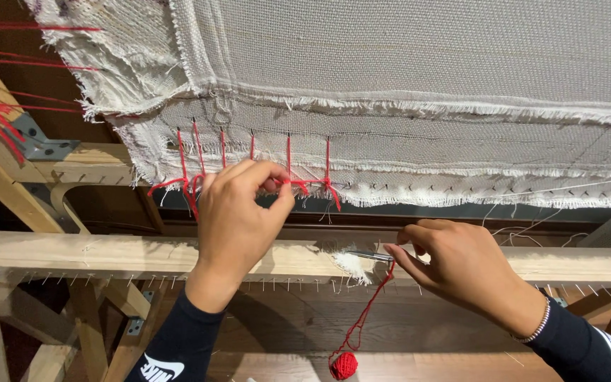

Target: Knotting red yarn onto a rug canvas on a weaving loom.

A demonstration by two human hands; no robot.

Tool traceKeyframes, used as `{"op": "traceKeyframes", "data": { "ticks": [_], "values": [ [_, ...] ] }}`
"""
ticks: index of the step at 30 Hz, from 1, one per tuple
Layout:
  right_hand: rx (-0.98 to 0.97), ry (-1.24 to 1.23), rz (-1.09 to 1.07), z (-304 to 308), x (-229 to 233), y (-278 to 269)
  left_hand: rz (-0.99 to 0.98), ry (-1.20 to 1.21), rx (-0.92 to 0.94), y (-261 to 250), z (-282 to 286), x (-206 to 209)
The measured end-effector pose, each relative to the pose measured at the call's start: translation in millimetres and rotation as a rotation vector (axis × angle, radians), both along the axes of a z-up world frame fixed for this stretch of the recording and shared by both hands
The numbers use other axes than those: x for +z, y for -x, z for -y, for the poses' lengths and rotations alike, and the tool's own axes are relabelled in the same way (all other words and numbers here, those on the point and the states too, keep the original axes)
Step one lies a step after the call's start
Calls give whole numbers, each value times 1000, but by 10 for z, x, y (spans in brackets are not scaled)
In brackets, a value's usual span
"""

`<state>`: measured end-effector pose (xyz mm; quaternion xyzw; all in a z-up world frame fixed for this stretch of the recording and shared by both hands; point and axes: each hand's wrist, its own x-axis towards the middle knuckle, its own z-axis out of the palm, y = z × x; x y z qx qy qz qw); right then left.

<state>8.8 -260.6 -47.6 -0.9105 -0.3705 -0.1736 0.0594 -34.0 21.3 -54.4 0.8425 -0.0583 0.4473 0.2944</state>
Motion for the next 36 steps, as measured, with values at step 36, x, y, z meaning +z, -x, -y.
{"op": "traceKeyframes", "data": {
  "ticks": [36],
  "values": [
    [235,68,-285,452,-572,-720,-209,-258,-322,-158,815,-626]
  ]
}}
